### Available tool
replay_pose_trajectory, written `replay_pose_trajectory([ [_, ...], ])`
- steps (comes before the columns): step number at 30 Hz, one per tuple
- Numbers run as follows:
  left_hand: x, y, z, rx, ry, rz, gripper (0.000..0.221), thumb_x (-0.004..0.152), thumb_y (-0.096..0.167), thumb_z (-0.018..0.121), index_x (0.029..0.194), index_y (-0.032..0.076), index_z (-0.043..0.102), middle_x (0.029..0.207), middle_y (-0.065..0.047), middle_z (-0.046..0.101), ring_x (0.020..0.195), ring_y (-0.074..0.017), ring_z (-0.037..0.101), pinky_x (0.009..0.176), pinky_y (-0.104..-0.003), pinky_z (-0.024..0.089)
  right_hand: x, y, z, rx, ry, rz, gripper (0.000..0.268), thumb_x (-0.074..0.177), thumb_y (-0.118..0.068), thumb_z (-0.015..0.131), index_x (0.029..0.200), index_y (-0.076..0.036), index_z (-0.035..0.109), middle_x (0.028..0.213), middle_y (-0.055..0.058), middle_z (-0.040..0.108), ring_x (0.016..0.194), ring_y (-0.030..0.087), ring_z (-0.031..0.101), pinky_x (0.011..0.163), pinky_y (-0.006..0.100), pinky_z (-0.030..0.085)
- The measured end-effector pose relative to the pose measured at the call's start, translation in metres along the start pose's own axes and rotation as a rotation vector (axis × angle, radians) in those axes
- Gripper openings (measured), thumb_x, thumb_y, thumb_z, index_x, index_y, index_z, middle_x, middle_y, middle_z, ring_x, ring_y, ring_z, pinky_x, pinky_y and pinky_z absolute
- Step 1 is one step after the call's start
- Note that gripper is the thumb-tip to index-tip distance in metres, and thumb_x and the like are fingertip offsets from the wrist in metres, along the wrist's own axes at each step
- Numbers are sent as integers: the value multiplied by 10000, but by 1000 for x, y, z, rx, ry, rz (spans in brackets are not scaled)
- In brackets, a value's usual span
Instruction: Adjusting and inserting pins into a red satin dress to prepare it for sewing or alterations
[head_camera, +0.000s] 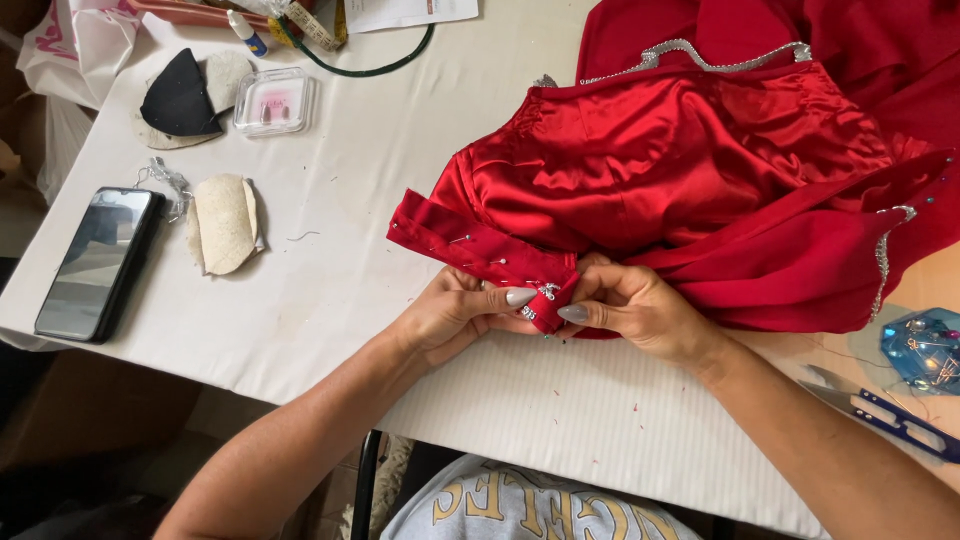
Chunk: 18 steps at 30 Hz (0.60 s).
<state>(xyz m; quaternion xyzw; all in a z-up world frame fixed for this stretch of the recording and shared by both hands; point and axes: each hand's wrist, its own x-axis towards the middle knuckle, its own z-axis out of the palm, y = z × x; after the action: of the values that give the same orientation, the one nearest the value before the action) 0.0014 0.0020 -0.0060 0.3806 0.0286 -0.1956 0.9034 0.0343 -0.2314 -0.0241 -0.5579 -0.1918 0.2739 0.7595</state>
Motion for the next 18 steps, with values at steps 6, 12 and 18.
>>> replay_pose_trajectory([
  [6,1,-5,-7,0,-9,-10,282,811,-117,728,1088,-92,683,802,-203,746,726,-322,755,744,-555,639,-1,6,1,-12,50,3,135,858,11,735,832,122,663,939,121,522,831,238,682,760,509,671],
  [12,1,-1,-3,5,-8,-12,272,814,-117,724,1082,-101,682,812,-221,745,730,-334,755,745,-561,638,0,6,3,-29,73,-10,146,835,4,760,813,122,677,920,120,529,792,245,691,730,508,676],
  [18,-2,2,6,6,-3,1,266,816,-111,725,1078,-100,684,812,-214,746,728,-333,755,745,-552,640,-1,3,7,24,79,1,168,858,-21,743,819,117,655,954,112,504,842,233,658,771,527,669],
])
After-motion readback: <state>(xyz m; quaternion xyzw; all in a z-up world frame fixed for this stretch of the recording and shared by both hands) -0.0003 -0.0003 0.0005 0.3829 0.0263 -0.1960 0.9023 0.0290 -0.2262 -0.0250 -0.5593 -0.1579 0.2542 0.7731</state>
